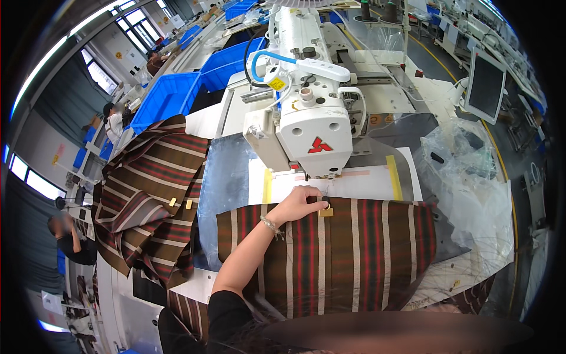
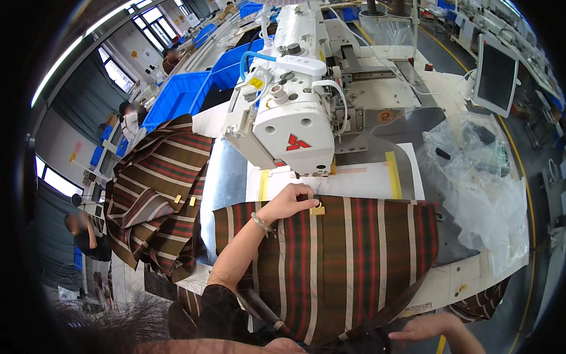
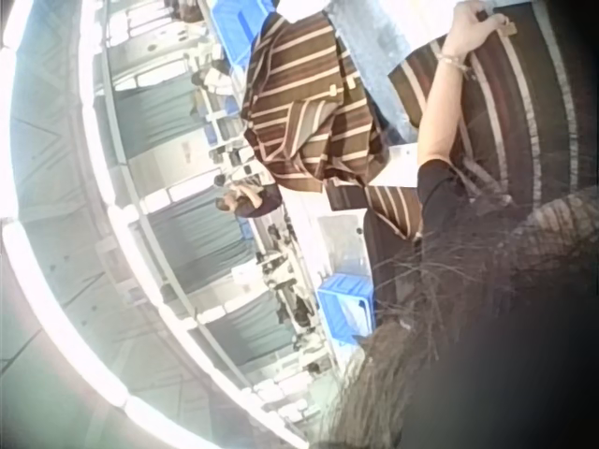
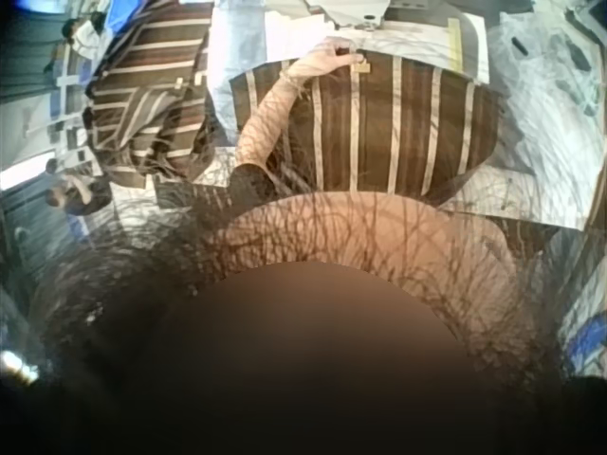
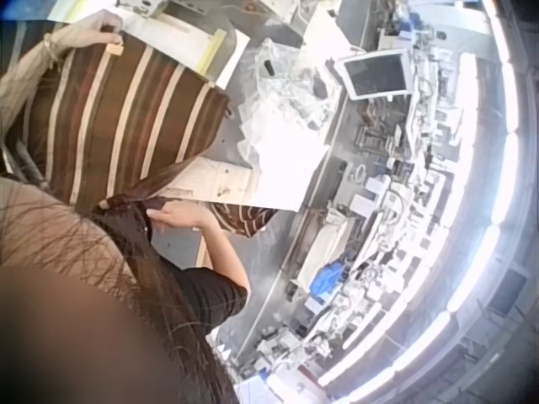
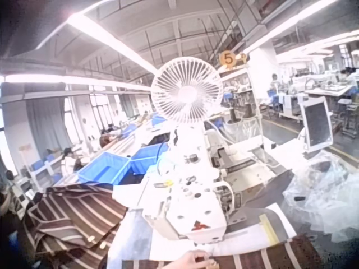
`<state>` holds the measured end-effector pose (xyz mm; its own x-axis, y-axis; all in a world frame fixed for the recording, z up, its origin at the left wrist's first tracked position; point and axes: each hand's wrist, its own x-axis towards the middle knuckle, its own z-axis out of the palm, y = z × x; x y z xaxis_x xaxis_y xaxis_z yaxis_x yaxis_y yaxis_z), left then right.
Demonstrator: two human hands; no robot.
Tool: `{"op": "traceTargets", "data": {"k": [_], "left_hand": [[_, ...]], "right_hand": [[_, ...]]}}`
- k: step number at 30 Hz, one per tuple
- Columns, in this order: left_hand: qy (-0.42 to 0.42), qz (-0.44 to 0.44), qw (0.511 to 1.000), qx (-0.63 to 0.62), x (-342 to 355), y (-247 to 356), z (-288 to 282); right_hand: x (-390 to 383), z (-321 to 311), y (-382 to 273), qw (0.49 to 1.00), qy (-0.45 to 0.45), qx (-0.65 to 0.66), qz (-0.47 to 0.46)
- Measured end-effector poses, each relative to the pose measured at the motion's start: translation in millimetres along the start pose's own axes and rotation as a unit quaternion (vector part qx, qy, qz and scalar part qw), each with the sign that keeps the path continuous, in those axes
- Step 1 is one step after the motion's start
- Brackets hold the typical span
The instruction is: Sewing and assembling striped leather or heavy fabric bag components using an industrial sewing machine.
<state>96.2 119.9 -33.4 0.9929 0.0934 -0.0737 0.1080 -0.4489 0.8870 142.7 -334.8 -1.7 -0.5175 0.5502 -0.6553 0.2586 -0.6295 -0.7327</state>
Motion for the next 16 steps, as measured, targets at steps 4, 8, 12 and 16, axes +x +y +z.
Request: {"op": "traceTargets", "data": {"k": [4,8,12,16], "left_hand": [[-0.048,-0.002,0.998,0.027,9,3,-2],[-0.031,0.021,0.999,0.015,2,23,-6],[-0.057,0.019,0.997,0.055,3,41,-4],[-0.046,0.039,0.997,0.054,-2,56,-3]], "right_hand": [[58,95,54,0.965,0.227,0.044,0.124],[171,174,171,0.889,0.358,-0.282,-0.048],[125,108,7,0.849,0.403,0.303,-0.157],[164,100,15,0.860,0.346,0.332,-0.171]]}}
